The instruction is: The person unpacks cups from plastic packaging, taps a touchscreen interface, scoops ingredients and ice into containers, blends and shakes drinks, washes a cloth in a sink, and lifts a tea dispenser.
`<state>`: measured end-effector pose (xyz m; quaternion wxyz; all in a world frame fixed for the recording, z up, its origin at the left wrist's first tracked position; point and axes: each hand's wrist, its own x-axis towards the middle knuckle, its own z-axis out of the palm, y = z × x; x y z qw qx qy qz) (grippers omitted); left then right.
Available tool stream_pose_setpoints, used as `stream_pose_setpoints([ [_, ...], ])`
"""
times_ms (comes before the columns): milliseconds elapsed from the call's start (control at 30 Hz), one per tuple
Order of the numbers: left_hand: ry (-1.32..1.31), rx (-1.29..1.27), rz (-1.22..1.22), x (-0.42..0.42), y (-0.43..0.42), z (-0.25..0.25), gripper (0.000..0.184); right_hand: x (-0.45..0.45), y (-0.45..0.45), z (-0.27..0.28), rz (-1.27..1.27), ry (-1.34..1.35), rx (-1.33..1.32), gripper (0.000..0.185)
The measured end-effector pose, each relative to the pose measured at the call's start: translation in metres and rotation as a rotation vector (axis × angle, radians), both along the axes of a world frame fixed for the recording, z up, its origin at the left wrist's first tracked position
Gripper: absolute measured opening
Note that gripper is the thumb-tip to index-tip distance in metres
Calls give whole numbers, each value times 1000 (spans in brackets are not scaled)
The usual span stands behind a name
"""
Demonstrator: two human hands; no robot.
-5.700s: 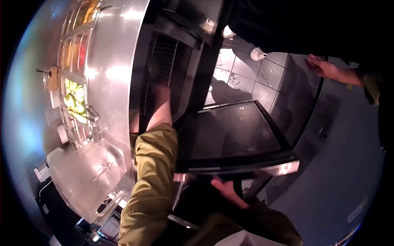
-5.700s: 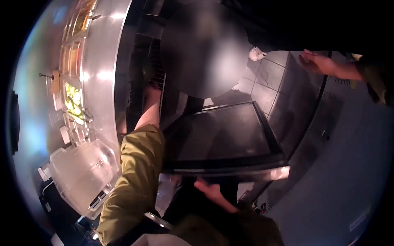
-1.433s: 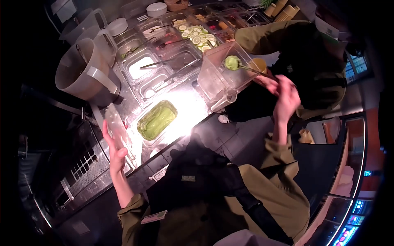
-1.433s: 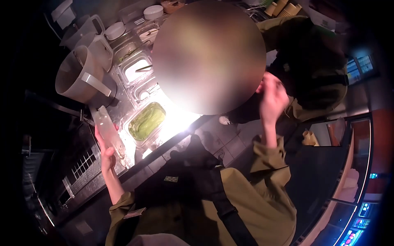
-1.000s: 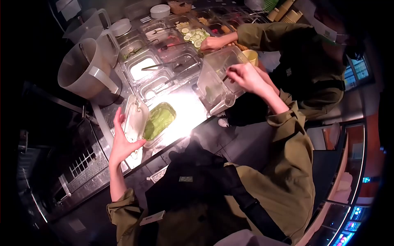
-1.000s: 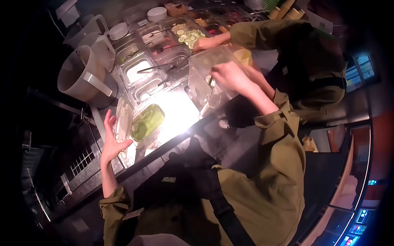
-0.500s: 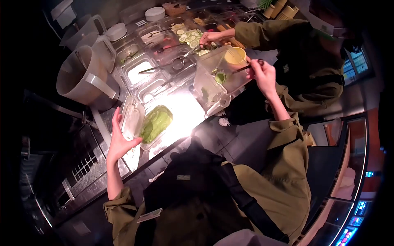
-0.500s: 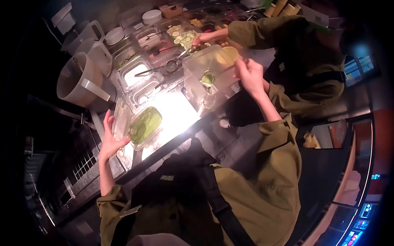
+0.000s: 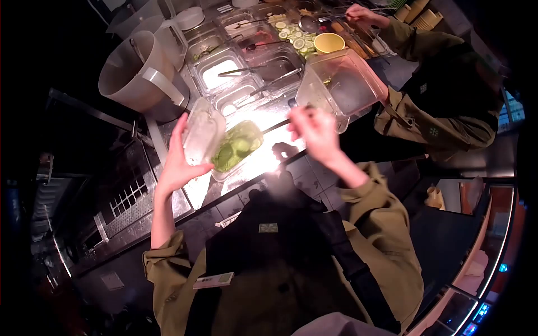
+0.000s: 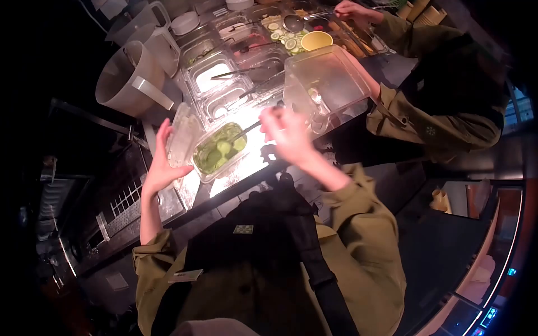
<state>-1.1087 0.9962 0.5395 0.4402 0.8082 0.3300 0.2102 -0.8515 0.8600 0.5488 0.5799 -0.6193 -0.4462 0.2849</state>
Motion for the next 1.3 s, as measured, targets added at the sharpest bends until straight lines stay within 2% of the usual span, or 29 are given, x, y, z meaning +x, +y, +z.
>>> stream_pose_setpoints([
  [67,93,108,-79,12,-5,-6,104,-18,26,-36,38,29,-26,22],
  [100,139,165,-122,20,-7,-9,104,-21,34,-54,36,58,-102,26],
  [167,256,269,-133,37,-15,-18,101,-13,30,-68,84,-62,-315,31],
  [233,354,349,-137,52,-22,-30,100,-4,-9,-66,21,-591,-350,37],
  [300,370,421,-162,56,-26,-44,98,-1,-58,-42,-133,-449,-334,24],
  [367,416,440,-193,60,-31,-39,99,-5,-86,-35,-567,-444,-208,18],
  [433,419,422,-205,59,-31,-39,99,3,-85,-41,-718,-515,-215,38],
  [500,383,403,-227,58,-31,-46,99,11,-63,-47,-752,-658,-258,47],
  [533,381,390,-235,56,-27,-48,99,12,-51,-54,-705,-438,-261,47],
  [567,370,472,-170,55,-18,-54,96,16,-38,-70,-705,-298,-226,41],
  [600,377,541,-106,50,-11,-62,94,23,-27,-89,-733,-159,-29,32],
  [633,405,592,-44,42,-14,-70,91,24,-18,-98,-789,-1,40,23],
  [667,356,506,66,39,-24,-64,84,23,-16,-97,-840,-50,189,19],
  [700,309,449,197,35,-31,-55,78,28,-19,-109,-851,-87,154,16],
  [733,231,315,321,20,-40,-68,73,28,-23,-116,-838,170,137,15],
  [767,107,211,461,11,-45,-91,68,32,-27,-112,-864,154,177,15],
  [800,70,134,566,6,-52,-110,67,39,-25,-118,-872,95,355,15],
  [833,-23,-62,645,12,-60,-115,65,52,-33,-129,-905,-105,293,15],
  [867,-94,-146,676,17,-65,-119,61,61,-41,-135,-870,19,343,14],
  [900,-172,-232,698,23,-67,-123,58,54,-45,-99,-863,338,451,13],
  [967,-222,-208,763,30,-67,-129,54,59,-76,-89,-788,241,458,13],
  [1000,-242,-203,793,34,-67,-130,52,67,-103,-110,-720,154,361,19],
  [1033,-220,-198,810,37,-67,-129,52,62,-116,-89,-692,106,399,16],
  [1067,-194,-200,824,35,-67,-129,51,59,-136,-81,-627,284,326,15],
  [1100,-161,-203,835,31,-69,-129,50,61,-153,-75,-631,133,297,16],
  [1133,-86,-178,951,27,-69,-138,54,65,-170,-69,-550,-43,278,21],
  [1167,-182,-295,986,35,-79,-116,57,70,-195,-95,-521,34,233,25],
  [1233,-310,-316,1086,29,-90,-112,54,66,-203,-78,-548,-108,351,24],
  [1300,-299,-173,1075,14,-115,-106,47,73,-209,-47,-309,-321,233,21],
])
